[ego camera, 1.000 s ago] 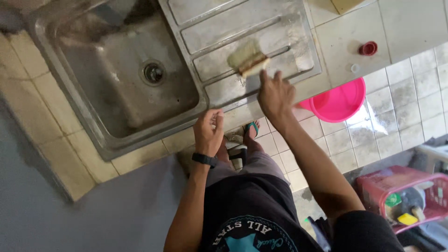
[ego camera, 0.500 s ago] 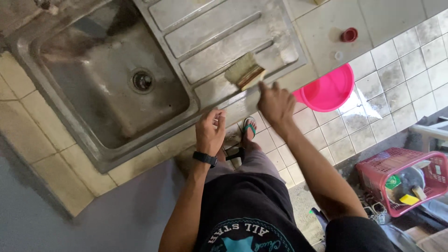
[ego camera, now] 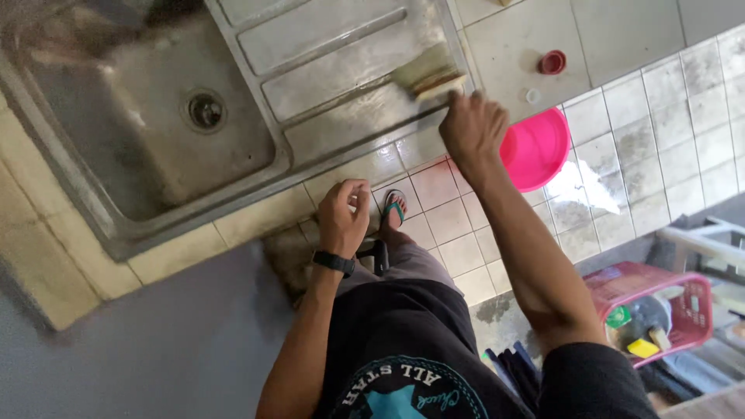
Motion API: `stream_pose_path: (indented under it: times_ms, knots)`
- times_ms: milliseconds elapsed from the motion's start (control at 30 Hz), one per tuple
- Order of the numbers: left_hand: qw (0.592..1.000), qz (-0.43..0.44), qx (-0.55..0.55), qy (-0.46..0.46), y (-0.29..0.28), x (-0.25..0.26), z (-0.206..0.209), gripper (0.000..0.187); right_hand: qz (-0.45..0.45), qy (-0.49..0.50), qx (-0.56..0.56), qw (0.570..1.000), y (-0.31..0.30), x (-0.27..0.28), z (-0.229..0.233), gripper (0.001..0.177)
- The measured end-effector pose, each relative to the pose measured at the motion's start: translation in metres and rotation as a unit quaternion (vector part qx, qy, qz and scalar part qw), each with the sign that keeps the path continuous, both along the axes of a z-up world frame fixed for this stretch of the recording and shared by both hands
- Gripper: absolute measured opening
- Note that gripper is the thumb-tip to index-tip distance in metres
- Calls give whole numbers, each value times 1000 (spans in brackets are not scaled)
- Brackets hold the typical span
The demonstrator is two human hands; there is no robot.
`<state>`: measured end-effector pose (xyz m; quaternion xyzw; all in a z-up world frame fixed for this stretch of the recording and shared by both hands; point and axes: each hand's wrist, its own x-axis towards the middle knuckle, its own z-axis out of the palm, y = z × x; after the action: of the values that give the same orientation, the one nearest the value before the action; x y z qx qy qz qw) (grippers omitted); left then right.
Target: The person scrubs a stainless steel sink and its drainboard using a brush and a liquid cleaning agent. They repeatedly apply the cleaner from a bottle, scrub the surfaces, and rinse the brush under running water.
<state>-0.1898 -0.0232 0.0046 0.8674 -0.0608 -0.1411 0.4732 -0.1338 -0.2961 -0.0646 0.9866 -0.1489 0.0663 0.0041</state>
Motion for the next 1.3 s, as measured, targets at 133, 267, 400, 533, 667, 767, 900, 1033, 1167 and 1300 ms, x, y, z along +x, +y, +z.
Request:
stream_pose_path:
  times_ms: [133,267,400,533,667,767,900,1033,1167,1300]
  knots:
    - [1000,5,15,-22,-11,-1,4,27,17,29,58,998,5,-10,2,23]
    - [1000,18,16,-18,-8,-12,2,27,61,-44,-32,997,4,-11,1,18]
    - [999,5,26,-44,-21,-10,3,20,36,-3,-7,999,-20,-1,9,18]
    - [998,0,8,-57,-22,-5,-8,18,47,79,26,995,-3,-3,15,22]
    - [998,2,26,-65,-11,-5,-5,18,-27,62,-10,998,7,-3,6,26]
    - [997,-13,28,-73,-18,3,-9,17,-41,50,-11,998,2,-7,21,24]
    - [997,-40,7,-65,-22,11,2,18,-4,62,59,996,29,-13,14,16]
    - [996,-61,26,-67,-26,15,5,16,-54,44,58,996,17,-16,28,16]
    - [993,-83,-4,-82,-40,21,5,12,-37,55,51,996,14,-14,39,16]
    - [988,-103,24,-110,-45,16,2,11,-16,35,23,999,31,-12,2,17]
